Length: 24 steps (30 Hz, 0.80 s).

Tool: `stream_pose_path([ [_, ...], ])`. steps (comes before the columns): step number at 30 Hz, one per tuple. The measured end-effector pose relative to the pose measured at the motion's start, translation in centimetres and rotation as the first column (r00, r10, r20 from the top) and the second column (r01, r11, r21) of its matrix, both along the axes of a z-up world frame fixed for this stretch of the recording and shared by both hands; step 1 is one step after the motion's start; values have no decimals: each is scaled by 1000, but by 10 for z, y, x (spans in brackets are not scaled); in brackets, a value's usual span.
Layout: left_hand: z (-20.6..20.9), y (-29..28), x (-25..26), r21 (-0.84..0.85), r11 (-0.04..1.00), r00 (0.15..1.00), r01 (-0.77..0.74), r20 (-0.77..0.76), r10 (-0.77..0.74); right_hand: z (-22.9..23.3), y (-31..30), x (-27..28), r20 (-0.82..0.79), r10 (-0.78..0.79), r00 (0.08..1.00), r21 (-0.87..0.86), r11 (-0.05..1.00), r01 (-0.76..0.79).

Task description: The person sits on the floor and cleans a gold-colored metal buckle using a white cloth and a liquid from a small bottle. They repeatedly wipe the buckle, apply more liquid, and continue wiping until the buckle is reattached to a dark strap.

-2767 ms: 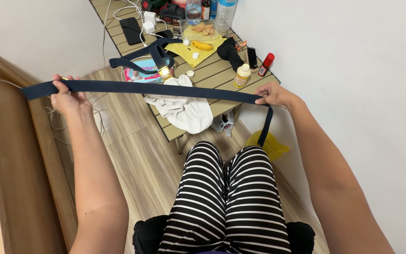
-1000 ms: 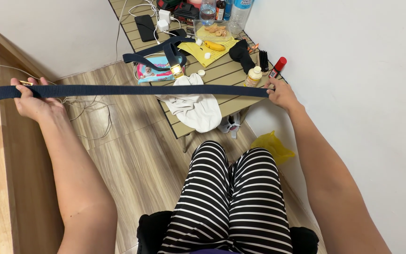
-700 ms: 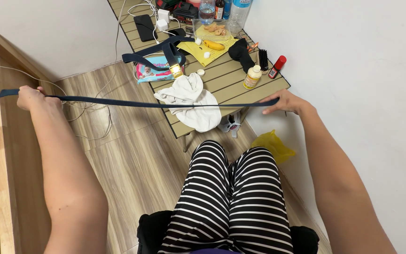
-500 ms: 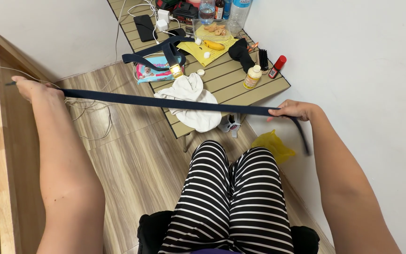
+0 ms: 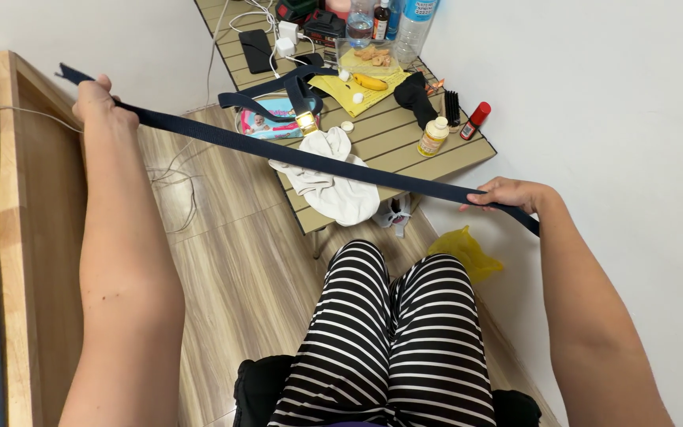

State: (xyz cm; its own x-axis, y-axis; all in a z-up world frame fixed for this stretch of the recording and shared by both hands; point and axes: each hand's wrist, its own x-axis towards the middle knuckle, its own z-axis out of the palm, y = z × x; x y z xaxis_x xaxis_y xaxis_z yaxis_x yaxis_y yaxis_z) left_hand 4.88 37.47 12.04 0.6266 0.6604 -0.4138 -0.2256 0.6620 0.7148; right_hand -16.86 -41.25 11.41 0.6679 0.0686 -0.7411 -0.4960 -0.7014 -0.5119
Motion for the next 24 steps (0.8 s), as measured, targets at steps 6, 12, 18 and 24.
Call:
stream_pose_path([
  [6, 43, -14, 0, 13, 999, 998, 39, 46, -40, -1, -15, -11, 38, 23, 999, -44, 999, -22],
  [12, 33, -9, 26, 15, 989, 966, 145, 213, -144, -11, -25, -24, 63, 56, 996, 4, 998, -56],
  [18, 58, -52, 19, 143, 930, 904, 340, 223, -365, -3, -2, -20, 147, 181, 973, -82, 982, -170],
  [24, 112, -121, -25, 423, 657, 564, 625, 337, -754, -28, 51, -4, 297, 426, 854, -174, 904, -391],
])
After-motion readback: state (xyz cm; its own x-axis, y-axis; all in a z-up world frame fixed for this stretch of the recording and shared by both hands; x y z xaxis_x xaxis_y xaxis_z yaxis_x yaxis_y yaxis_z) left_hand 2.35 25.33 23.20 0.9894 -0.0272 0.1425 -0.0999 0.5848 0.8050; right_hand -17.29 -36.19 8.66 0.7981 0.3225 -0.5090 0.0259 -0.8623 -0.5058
